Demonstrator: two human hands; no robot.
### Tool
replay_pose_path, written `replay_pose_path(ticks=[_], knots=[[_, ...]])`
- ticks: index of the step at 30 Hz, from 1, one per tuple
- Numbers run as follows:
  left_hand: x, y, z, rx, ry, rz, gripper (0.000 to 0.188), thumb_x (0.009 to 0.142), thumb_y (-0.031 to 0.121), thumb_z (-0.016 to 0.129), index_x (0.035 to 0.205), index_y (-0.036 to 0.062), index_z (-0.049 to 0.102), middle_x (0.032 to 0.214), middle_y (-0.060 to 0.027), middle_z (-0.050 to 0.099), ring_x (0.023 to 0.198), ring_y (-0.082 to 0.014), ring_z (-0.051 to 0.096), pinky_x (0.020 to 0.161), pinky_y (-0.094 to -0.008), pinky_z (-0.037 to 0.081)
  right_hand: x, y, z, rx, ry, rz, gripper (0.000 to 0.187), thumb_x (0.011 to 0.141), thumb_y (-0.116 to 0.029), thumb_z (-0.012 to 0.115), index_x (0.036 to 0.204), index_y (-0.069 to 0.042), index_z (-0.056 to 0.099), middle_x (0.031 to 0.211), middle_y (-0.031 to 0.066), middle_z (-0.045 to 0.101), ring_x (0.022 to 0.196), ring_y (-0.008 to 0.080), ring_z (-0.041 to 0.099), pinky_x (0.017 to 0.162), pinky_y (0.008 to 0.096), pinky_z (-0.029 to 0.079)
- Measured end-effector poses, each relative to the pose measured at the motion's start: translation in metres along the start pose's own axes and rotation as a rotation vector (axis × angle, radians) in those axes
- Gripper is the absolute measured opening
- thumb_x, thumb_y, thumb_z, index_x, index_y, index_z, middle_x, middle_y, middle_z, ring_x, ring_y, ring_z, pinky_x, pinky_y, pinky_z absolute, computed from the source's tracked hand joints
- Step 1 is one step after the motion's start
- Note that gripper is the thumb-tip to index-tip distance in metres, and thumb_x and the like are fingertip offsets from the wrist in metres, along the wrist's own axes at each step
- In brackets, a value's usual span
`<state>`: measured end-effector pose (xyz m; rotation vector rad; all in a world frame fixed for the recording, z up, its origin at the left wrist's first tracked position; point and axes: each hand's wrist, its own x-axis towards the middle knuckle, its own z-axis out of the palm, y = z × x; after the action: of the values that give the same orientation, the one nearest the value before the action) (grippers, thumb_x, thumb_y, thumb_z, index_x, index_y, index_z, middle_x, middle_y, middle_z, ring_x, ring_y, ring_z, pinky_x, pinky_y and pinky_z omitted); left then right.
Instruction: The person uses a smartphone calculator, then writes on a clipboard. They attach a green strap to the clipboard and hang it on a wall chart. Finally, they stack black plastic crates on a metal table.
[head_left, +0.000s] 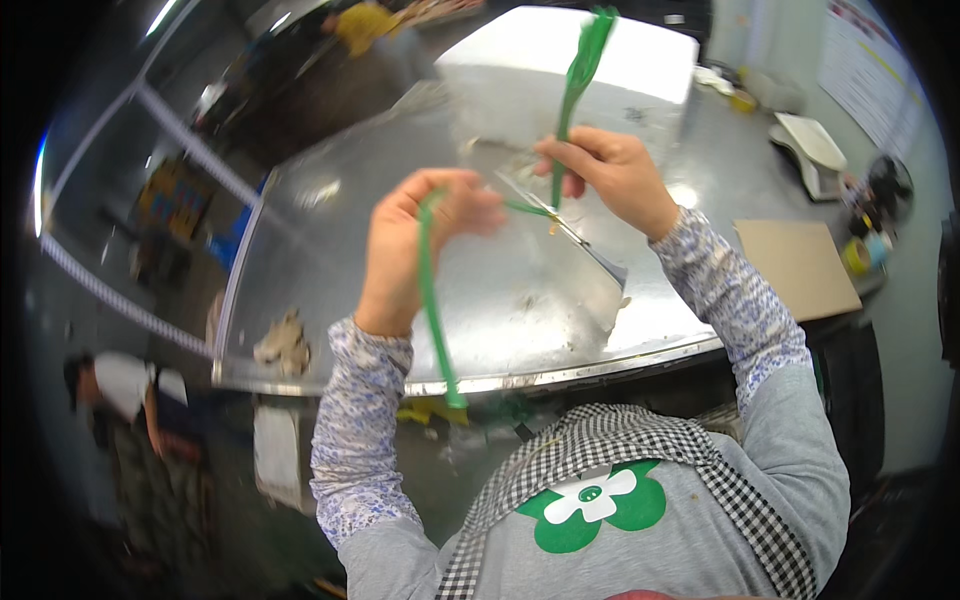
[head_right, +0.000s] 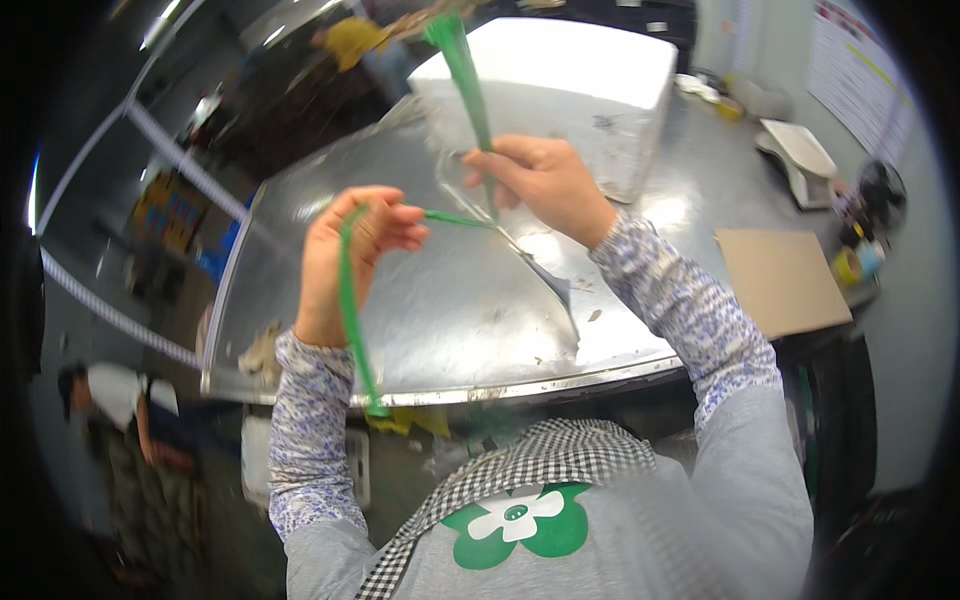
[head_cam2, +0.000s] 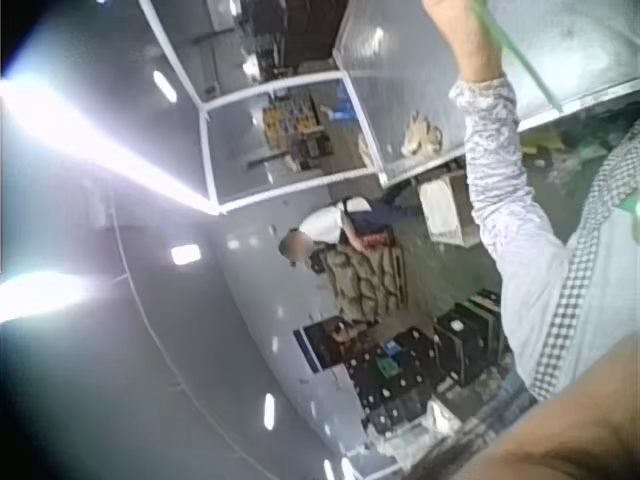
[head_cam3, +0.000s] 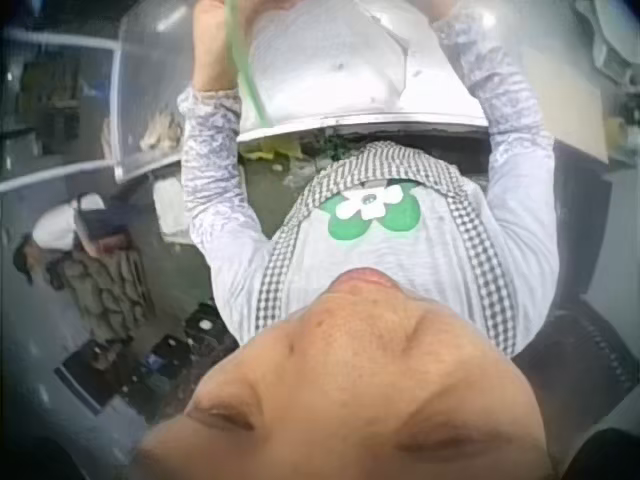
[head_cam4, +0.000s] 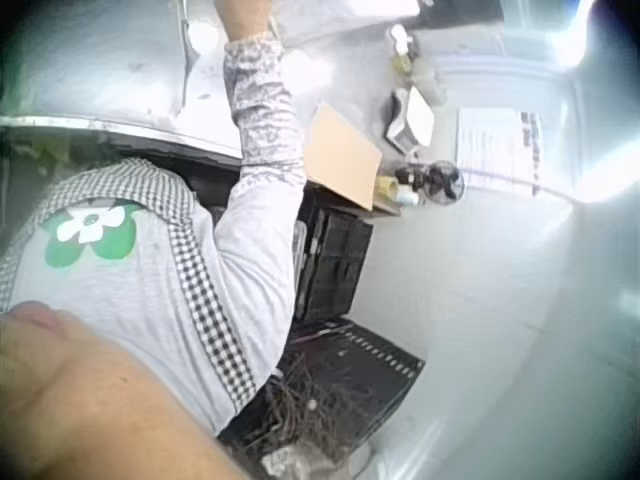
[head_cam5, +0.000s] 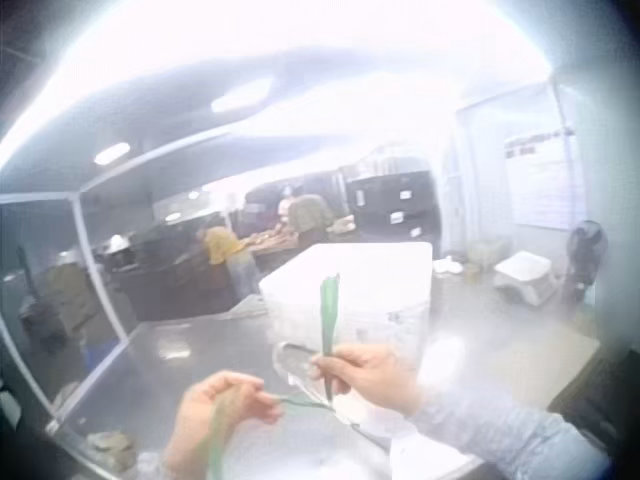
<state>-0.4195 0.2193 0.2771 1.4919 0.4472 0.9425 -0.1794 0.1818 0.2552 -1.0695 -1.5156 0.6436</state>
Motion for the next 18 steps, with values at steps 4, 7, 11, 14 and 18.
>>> replay_pose_path(ticks=[4,7,11,14,18], knots=[[0.079,0.049,0.032,0.111,-0.136,0.154,0.036,0.101,0.032,0.047,0.104,-0.0003,0.063,0.082,-0.0038,0.065,0.068,-0.0099,0.059,0.065,-0.0228,0.048,0.006,-0.043,-0.041,-0.051,0.125,-0.108,0.025,0.096,-0.023,0.056,0.105,-0.003,0.068,0.085,0.004,0.071,0.063,0.0052,0.059,0.057,0.0191,0.048],[0.116,0.069,0.075,0.207,-0.072,0.348,0.037,0.101,0.033,0.047,0.104,-0.0005,0.064,0.079,-0.0012,0.06,0.075,-0.0093,0.057,0.072,-0.023,0.046,0.003,-0.077,-0.07,-0.1,0.186,-0.131,0.026,0.097,-0.023,0.054,0.104,-0.002,0.068,0.085,0.0049,0.07,0.063,0.0058,0.059,0.056,0.0184,0.048],[0.132,0.092,0.1,0.149,-0.219,0.285,0.036,0.101,0.031,0.046,0.106,-0.0005,0.063,0.082,-0.0035,0.061,0.074,-0.0114,0.057,0.071,-0.0251,0.046,0.0,-0.119,-0.079,-0.092,0.209,-0.219,0.025,0.097,-0.021,0.054,0.1,0.0,0.067,0.082,0.0051,0.069,0.056,0.0058,0.057,0.052,0.0191,0.047],[0.134,0.091,0.124,0.143,-0.318,0.25,0.035,0.101,0.029,0.048,0.105,-0.0022,0.063,0.081,-0.0061,0.062,0.073,-0.0134,0.057,0.07,-0.0265,0.047,-0.013,-0.145,-0.089,-0.186,0.29,-0.366,0.025,0.096,-0.02,0.056,0.087,0.0,0.066,0.068,0.0049,0.065,0.052,0.0088,0.062,0.048,0.0212,0.049],[0.134,0.085,0.156,0.041,-0.255,0.342,0.033,0.1,0.03,0.049,0.103,-0.0015,0.059,0.076,-0.0038,0.058,0.069,-0.0131,0.055,0.069,-0.0261,0.047,-0.025,-0.14,-0.111,-0.178,0.198,-0.391,0.023,0.097,-0.017,0.054,0.086,0.001,0.064,0.066,0.0051,0.064,0.05,0.0078,0.06,0.044,0.0228,0.047]])
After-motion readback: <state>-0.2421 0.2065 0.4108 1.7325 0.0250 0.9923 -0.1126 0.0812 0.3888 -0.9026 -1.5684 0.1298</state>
